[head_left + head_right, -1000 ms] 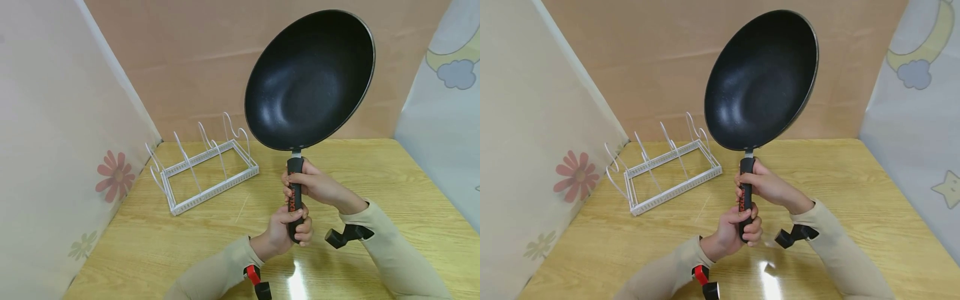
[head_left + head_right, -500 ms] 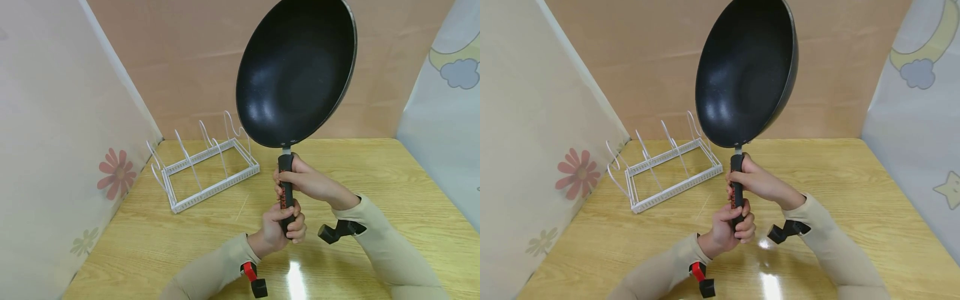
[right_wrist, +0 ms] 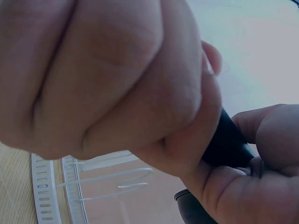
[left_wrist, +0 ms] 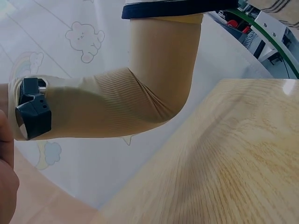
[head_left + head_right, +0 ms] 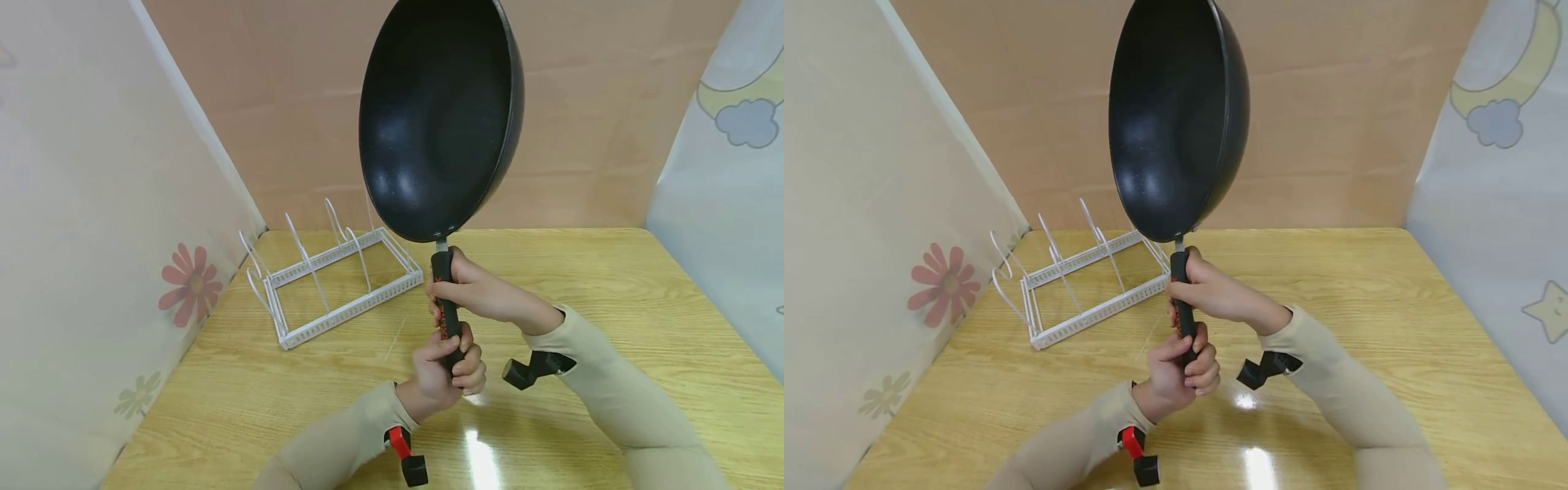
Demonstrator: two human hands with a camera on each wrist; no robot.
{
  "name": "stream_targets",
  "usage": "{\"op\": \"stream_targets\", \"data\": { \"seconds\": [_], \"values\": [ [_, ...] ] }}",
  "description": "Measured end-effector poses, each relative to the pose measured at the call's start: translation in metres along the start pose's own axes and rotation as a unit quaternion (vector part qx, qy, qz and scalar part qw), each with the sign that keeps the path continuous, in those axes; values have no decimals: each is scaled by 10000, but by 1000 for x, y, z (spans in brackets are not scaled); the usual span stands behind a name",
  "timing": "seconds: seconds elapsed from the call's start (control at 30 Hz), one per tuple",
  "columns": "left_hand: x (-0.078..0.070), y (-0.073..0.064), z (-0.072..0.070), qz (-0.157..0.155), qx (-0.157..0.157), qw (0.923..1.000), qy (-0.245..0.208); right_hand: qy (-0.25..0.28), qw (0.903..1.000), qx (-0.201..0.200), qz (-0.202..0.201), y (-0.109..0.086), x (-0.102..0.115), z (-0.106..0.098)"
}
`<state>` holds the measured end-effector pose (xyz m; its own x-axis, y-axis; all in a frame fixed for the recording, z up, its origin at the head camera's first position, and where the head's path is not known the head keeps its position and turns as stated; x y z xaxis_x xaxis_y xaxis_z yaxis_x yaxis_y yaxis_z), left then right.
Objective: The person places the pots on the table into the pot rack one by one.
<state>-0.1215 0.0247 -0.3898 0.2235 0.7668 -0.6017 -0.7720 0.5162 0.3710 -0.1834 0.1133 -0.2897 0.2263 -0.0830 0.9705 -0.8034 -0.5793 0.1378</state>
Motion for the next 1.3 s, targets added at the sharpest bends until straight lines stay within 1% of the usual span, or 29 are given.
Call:
{"op": "stream_targets", "data": {
  "seconds": [0.17,0.23,0.33,0.53,0.63,0.77,0.87,1.03,1.13,1.3],
  "values": [
    [-7,0,-3,145,178,9997,-36,-527,9983,84,-239,9,5,5],
    [-10,0,-4,171,220,9996,-86,-638,9974,108,-311,13,7,8],
    [-15,-1,-5,180,255,9994,-179,-647,9968,161,-437,19,7,11],
    [-21,-2,-8,202,247,9990,-323,-434,9972,242,-564,29,4,14],
    [-23,-3,-11,212,180,9992,-272,-288,9980,224,-511,33,-1,15],
    [-25,-3,-14,189,255,9990,-310,-94,9991,177,-378,37,-6,17],
    [-27,-3,-16,142,365,9981,-477,-50,9988,188,-447,42,-7,18],
    [-30,-4,-18,112,514,9947,-886,-86,9972,205,-718,51,-12,19],
    [-31,-5,-21,71,552,9922,-1115,47,9979,134,-628,55,-17,21],
    [-33,-9,-25,28,473,9906,-1286,321,9991,43,-289,60,-24,28]
  ]
}}
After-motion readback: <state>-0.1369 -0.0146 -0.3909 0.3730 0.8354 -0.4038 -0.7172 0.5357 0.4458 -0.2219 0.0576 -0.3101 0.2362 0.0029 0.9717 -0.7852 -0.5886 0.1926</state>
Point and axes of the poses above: each hand's wrist, its own y-axis towards the middle knuckle, its own z-axis out of the palm, x = y × z, the point moved 2 cm from there along y, towards the middle knuckle, and after that the axes turned 12 degrees about -x, right-handed, at the moved point
